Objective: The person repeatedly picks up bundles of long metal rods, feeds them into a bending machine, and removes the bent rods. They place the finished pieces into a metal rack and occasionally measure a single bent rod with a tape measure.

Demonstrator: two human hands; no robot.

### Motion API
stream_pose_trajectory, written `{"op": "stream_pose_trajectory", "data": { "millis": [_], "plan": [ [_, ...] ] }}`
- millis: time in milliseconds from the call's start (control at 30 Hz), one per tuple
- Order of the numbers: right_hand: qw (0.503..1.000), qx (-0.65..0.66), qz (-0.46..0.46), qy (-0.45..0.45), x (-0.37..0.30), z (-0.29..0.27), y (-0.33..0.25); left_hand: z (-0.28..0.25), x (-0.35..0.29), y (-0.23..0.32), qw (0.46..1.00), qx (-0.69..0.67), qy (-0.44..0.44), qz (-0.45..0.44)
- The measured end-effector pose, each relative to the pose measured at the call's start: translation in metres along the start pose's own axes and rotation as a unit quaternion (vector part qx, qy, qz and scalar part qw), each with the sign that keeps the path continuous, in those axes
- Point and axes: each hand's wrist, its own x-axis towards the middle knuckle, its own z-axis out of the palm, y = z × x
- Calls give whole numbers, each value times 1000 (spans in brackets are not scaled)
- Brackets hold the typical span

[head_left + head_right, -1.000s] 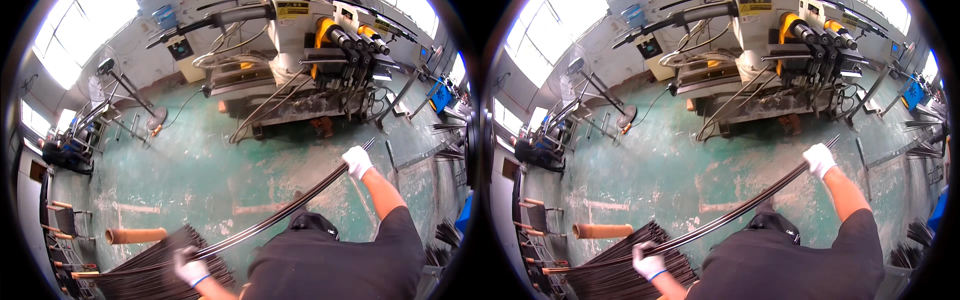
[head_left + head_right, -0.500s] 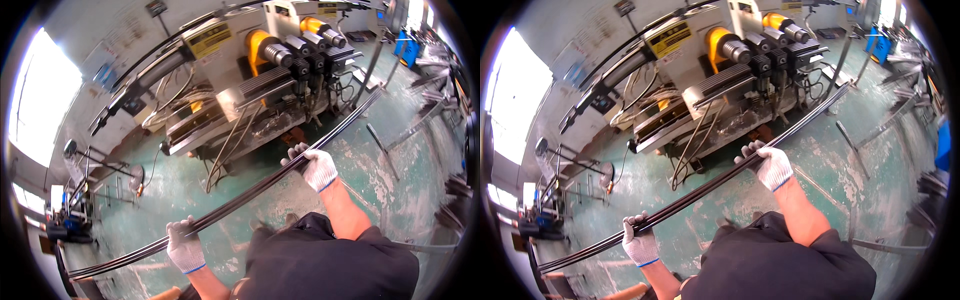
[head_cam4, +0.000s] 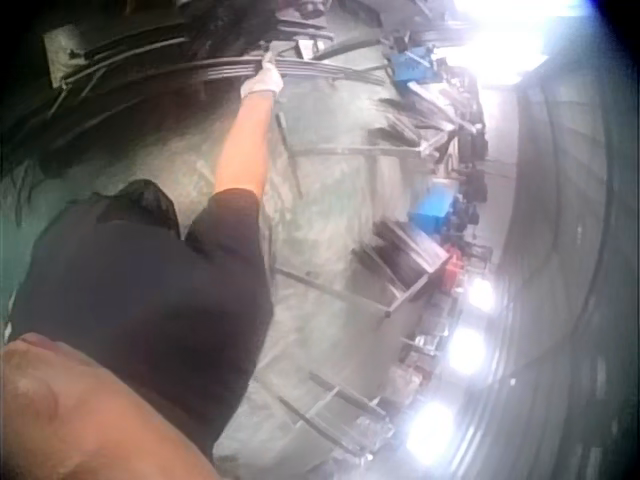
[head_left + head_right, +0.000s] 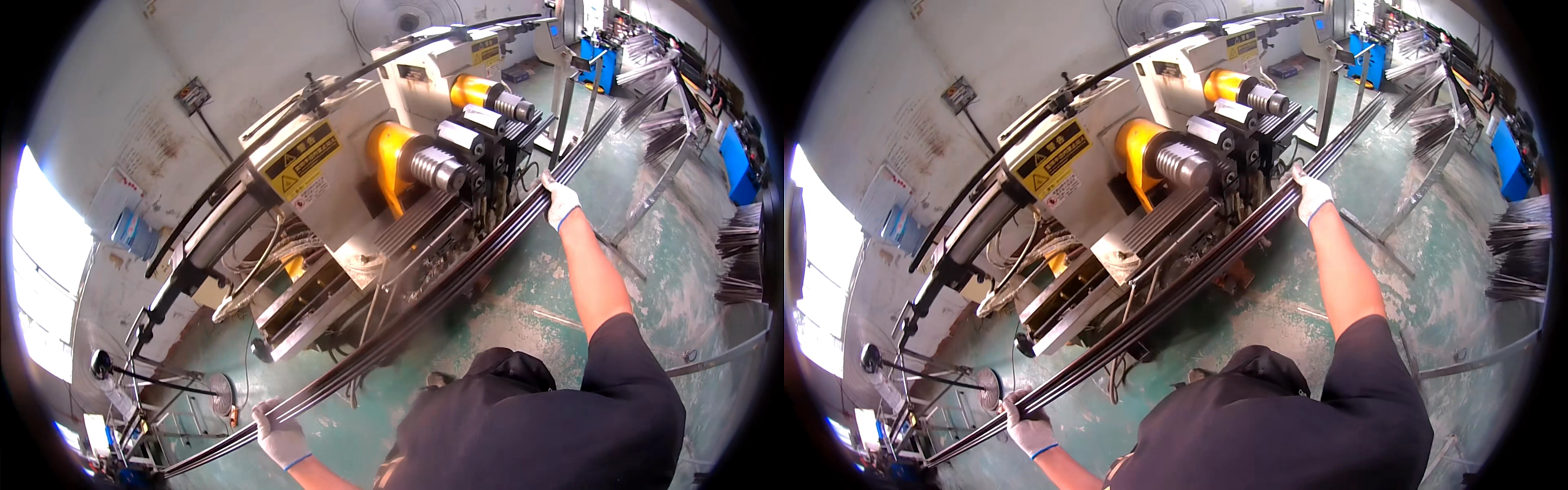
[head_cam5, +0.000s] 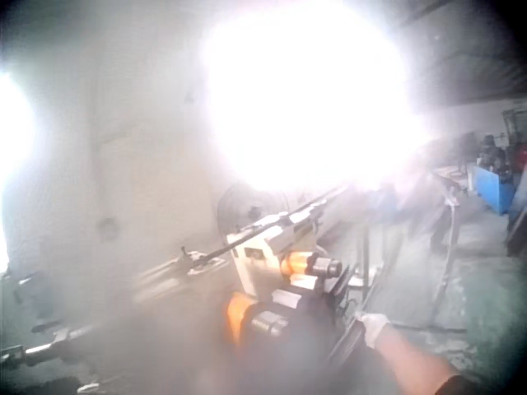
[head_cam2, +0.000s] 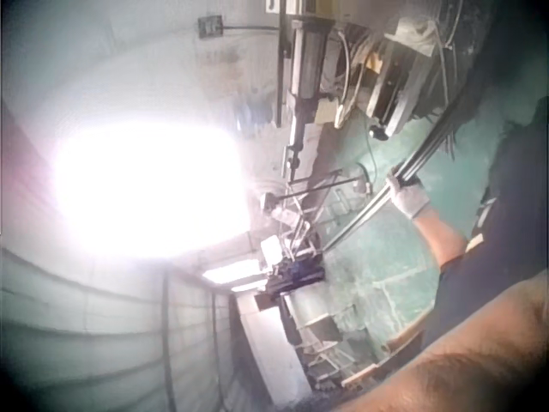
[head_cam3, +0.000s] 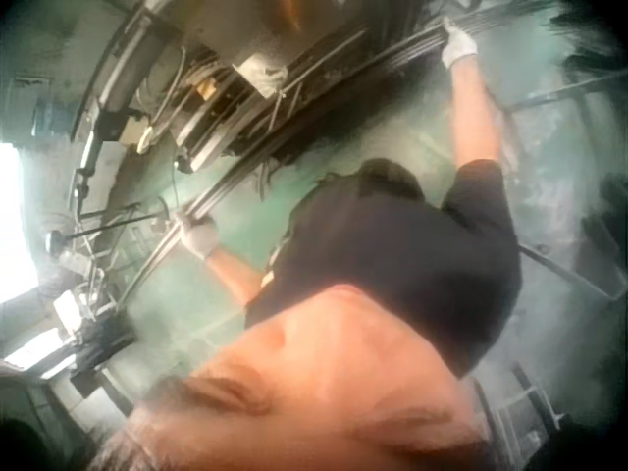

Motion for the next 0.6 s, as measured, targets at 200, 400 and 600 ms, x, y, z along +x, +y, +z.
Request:
{"op": "stream_pose_trajectory", "data": {
  "millis": [200,400,600],
  "plan": [
    [999,31,20,2,47,52,5,56,55,-61,994,-5,69,-84],
    [998,-19,-41,-48,127,59,16,131,78,-122,982,10,154,-106],
    [991,27,87,-101,149,82,15,155,97,-180,985,1,125,-122]
  ]
}}
